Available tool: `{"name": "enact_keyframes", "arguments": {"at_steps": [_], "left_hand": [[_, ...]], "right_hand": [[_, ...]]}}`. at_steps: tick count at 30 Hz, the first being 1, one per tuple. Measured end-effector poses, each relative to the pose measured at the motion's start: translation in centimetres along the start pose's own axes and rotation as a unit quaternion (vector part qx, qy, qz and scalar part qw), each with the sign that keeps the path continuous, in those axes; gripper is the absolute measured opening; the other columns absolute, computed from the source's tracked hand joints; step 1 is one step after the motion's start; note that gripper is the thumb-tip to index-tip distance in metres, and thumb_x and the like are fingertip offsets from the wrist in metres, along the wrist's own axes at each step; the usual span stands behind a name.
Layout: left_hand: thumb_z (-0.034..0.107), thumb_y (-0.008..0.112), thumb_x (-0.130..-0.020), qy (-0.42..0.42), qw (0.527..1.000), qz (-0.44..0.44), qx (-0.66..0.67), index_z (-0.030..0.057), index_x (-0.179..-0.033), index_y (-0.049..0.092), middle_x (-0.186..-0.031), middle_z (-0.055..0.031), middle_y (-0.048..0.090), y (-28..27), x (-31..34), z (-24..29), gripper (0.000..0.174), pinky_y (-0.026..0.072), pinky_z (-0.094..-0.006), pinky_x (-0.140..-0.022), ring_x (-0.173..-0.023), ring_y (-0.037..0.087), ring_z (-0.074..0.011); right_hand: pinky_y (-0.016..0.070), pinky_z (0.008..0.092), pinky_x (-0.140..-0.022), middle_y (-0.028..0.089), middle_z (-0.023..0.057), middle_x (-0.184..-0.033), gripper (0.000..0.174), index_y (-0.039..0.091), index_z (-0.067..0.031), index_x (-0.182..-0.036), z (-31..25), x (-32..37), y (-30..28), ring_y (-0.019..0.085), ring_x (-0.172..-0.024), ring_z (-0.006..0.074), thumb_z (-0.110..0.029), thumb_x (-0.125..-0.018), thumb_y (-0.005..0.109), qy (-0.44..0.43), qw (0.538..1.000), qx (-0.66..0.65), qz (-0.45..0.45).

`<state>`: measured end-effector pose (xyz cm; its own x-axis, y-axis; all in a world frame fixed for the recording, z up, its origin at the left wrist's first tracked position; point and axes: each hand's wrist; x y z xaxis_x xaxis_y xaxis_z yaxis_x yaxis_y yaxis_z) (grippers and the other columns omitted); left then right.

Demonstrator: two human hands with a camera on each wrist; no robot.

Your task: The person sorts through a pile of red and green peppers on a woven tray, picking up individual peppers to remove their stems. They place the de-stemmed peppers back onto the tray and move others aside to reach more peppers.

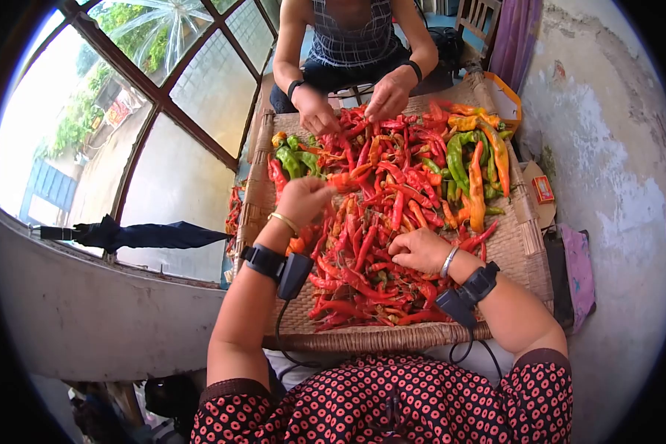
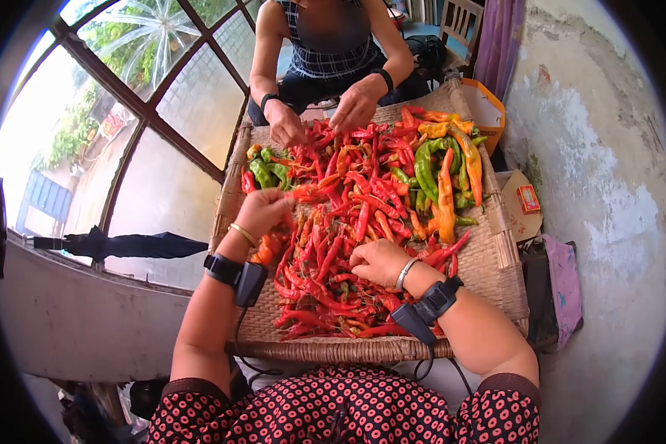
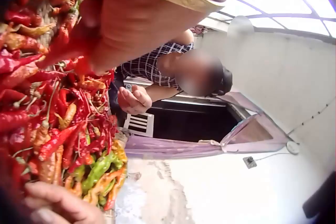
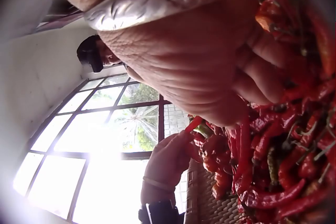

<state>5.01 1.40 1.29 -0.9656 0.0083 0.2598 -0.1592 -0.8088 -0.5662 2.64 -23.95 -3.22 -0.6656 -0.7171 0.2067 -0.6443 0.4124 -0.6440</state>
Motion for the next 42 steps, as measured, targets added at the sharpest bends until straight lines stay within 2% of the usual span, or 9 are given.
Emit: {"name": "enact_keyframes", "arguments": {"at_steps": [3,7,9,11,17,25,29,32,42], "left_hand": [[0.017,0.057,-0.080,-0.002,0.993,0.014,0.119,-0.0031,-0.087,0.059,-0.065,-0.0055,0.060,-0.6,-1.0,0.3,0.021,0.0401,-0.0207,-0.046,-0.055,0.052,-0.0078],[0.021,0.060,-0.078,0.159,0.961,0.153,0.169,-0.0027,-0.096,0.055,-0.085,-0.0116,0.061,0.8,-1.9,0.2,0.030,0.0463,-0.0264,-0.058,-0.070,0.058,-0.0173],[0.030,0.062,-0.074,0.200,0.956,0.169,-0.131,0.0008,-0.098,0.056,-0.090,-0.0159,0.060,2.2,-1.6,-0.6,0.038,0.0472,-0.0337,-0.068,-0.081,0.059,-0.0263],[0.039,0.061,-0.071,0.072,0.925,-0.043,-0.371,0.0050,-0.100,0.057,-0.094,-0.0168,0.059,4.3,-0.4,0.0,0.045,0.0460,-0.0378,-0.074,-0.086,0.057,-0.0301],[0.040,0.059,-0.072,0.093,0.890,-0.006,-0.447,0.0080,-0.090,0.061,-0.095,-0.0132,0.059,8.3,2.9,-1.9,0.037,0.0461,-0.0378,-0.074,-0.087,0.057,-0.0272],[0.015,0.060,-0.070,0.166,0.965,-0.104,-0.177,0.0054,-0.077,0.063,-0.068,-0.0046,0.062,5.5,3.8,-1.2,0.012,0.0468,-0.0268,-0.061,-0.064,0.058,-0.0132],[0.001,0.058,-0.073,0.117,0.983,-0.138,0.009,0.0010,-0.090,0.059,-0.081,-0.0013,0.060,5.1,3.7,-1.1,0.017,0.0457,-0.0207,-0.067,-0.074,0.055,-0.0071],[-0.003,0.056,-0.074,0.146,0.972,-0.166,0.079,0.0015,-0.098,0.055,-0.088,-0.0016,0.058,4.8,4.8,1.5,0.024,0.0452,-0.0203,-0.071,-0.080,0.054,-0.0079],[0.006,0.059,-0.078,0.105,0.942,-0.230,0.219,0.0046,-0.095,0.056,-0.080,0.0019,0.056,4.8,5.2,2.1,0.017,0.0427,-0.0162,-0.062,-0.071,0.051,-0.0035]], "right_hand": [[0.0452,0.0352,-0.073,0.062,0.0115,-0.081,0.025,0.062,-0.0075,-0.089,-0.1,0.1,-0.1,0.059,-0.079,0.0256,-0.024,-0.071,0.057,-0.002,1.000,0.001,0.006],[0.0450,0.0352,-0.073,0.062,0.0119,-0.081,0.026,0.062,-0.0065,-0.089,-0.5,0.2,-0.4,0.059,-0.079,0.0261,-0.024,-0.071,0.056,-0.007,1.000,0.002,0.018],[0.0449,0.0354,-0.074,0.062,0.0121,-0.082,0.025,0.062,-0.0064,-0.089,-0.5,0.2,-0.6,0.058,-0.080,0.0264,-0.023,-0.071,0.056,-0.008,1.000,0.006,0.023],[0.0448,0.0356,-0.074,0.062,0.0122,-0.082,0.024,0.062,-0.0064,-0.088,-0.2,0.3,-0.7,0.058,-0.080,0.0266,-0.022,-0.071,0.056,-0.017,0.999,0.038,0.026],[0.0442,0.0377,-0.075,0.062,0.0126,-0.082,0.021,0.062,-0.0075,-0.085,0.4,0.3,-0.6,0.058,-0.082,0.0276,-0.021,-0.070,0.056,-0.018,0.998,0.064,0.019],[0.0442,0.0367,-0.076,0.062,0.0128,-0.083,0.023,0.062,-0.0070,-0.087,0.4,0.2,-1.2,0.057,-0.082,0.0281,-0.023,-0.071,0.056,-0.019,0.994,0.107,0.020],[0.0466,0.0338,-0.069,0.062,0.0115,-0.081,0.028,0.060,-0.0049,-0.094,0.2,0.4,-1.1,0.059,-0.076,0.0232,-0.022,-0.073,0.058,-0.039,0.991,0.106,0.071],[0.0449,0.0218,-0.049,0.057,0.0048,-0.075,0.043,0.046,0.0022,-0.113,-0.7,0.7,-1.1,0.055,-0.058,0.0083,-0.019,-0.078,0.059,0.025,0.961,-0.274,0.032],[0.0390,0.0175,-0.039,0.058,0.0032,-0.064,0.010,0.052,-0.0069,-0.084,-0.8,1.1,-2.0,0.053,-0.048,0.0063,-0.017,-0.083,0.053,-0.003,0.796,-0.603,0.046]]}}
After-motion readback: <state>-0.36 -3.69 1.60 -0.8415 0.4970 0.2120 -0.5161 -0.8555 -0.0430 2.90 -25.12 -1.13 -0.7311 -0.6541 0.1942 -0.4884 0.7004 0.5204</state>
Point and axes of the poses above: each hand's wrist, its own x-axis away from the middle knuckle, its own y-axis out of the palm, z = x × y
